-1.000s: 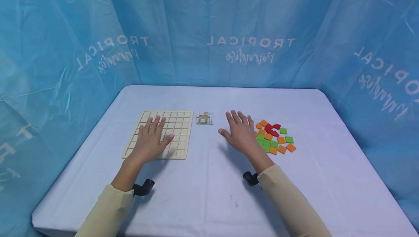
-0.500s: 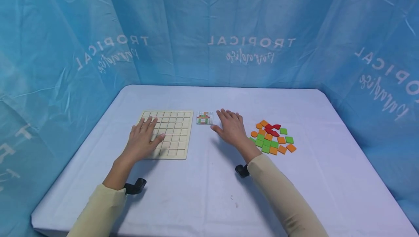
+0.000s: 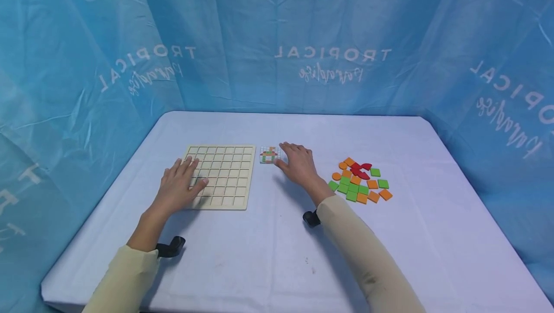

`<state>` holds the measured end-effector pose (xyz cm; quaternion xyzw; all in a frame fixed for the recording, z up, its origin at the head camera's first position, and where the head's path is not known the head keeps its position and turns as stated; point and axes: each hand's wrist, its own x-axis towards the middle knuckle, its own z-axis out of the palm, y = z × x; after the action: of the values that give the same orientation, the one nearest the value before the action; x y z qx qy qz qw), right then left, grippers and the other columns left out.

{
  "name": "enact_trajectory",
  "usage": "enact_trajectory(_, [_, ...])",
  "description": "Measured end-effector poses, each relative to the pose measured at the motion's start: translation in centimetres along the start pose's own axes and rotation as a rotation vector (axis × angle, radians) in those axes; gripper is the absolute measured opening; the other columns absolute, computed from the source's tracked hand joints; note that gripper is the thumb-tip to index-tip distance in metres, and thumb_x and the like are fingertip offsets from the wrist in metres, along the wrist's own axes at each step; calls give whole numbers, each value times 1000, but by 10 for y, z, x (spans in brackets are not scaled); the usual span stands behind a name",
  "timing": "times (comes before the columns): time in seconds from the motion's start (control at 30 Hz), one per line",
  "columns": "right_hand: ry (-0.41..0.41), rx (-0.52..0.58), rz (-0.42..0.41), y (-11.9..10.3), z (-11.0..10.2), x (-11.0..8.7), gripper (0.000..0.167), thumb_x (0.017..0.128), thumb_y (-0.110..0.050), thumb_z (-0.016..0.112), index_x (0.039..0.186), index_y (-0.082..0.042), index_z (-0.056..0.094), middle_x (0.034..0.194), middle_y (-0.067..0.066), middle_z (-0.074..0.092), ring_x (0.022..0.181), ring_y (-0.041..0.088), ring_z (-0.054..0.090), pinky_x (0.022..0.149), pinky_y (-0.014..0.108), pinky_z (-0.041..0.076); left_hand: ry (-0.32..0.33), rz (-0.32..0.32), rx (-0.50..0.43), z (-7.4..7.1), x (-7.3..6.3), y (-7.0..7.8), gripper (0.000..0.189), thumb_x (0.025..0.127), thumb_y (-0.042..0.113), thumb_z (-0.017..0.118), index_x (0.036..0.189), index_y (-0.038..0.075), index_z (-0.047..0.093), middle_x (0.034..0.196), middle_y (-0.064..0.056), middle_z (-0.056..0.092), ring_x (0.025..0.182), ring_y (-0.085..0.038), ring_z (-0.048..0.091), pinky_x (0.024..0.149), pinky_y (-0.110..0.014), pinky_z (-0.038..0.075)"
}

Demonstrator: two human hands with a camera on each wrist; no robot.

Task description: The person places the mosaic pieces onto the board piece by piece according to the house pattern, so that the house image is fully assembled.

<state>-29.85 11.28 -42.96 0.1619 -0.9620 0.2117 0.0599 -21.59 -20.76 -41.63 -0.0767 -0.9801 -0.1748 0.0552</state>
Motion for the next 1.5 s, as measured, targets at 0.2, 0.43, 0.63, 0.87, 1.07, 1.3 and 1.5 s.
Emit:
enact_trajectory(0.2, [-10, 2, -2, 0, 6, 9, 55, 94, -38, 62, 141, -12, 49, 143, 10, 48, 129, 32, 42, 100, 51, 34, -18, -21, 3, -3, -1, -9, 68, 96, 33, 56, 148, -2, 29, 153, -24, 22, 142, -43, 7, 110, -61, 2])
enact_trajectory(0.43, [-16, 54, 15, -4, 11, 21, 51, 92, -34, 65, 137, -12, 55, 134, 8, 56, 121, 29, 49, 96, 48, 36, -42, 21, 5, -2, 2, -24, 67, 95, 30, 59, 147, -3, 32, 152, -25, 24, 140, -44, 12, 109, -62, 6])
enact_trajectory(0.63, [-34, 62, 23, -8, 15, 31, 51, 90, -38, 67, 133, -13, 59, 131, 7, 59, 119, 29, 50, 95, 49, 36, -41, 25, -20, -1, 5, -34, 66, 94, 29, 61, 146, -2, 34, 151, -24, 28, 140, -44, 15, 110, -60, 9])
enact_trajectory(0.87, [-65, 90, 72, -8, 21, 40, 50, 89, -38, 69, 132, -15, 60, 130, 7, 60, 121, 28, 49, 98, 48, 34, -63, 39, -110, -1, 8, -45, 64, 94, 27, 62, 146, -1, 35, 152, -22, 29, 140, -42, 16, 109, -61, 11])
enact_trajectory(1.07, [-69, 85, 96, -7, 23, 43, 48, 89, -38, 69, 131, -16, 61, 129, 7, 60, 120, 28, 50, 97, 47, 34, -93, -20, -201, 0, 10, -53, 62, 94, 25, 63, 145, 1, 38, 152, -19, 29, 141, -40, 17, 108, -61, 14])
enact_trajectory(1.3, [-56, 78, 94, -4, 27, 46, 45, 90, -38, 67, 129, -16, 63, 129, 6, 61, 120, 28, 51, 97, 48, 34, -93, -47, -255, -3, 13, -60, 58, 93, 20, 64, 143, 0, 41, 150, -21, 33, 140, -42, 19, 109, -60, 15])
enact_trajectory(1.5, [-74, 65, 99, -1, 31, 48, 46, 89, -38, 68, 129, -15, 63, 126, 6, 62, 118, 28, 52, 96, 48, 34, -128, -86, -300, -4, 15, -71, 59, 95, 21, 62, 145, 1, 38, 152, -21, 29, 141, -42, 16, 110, -59, 13])
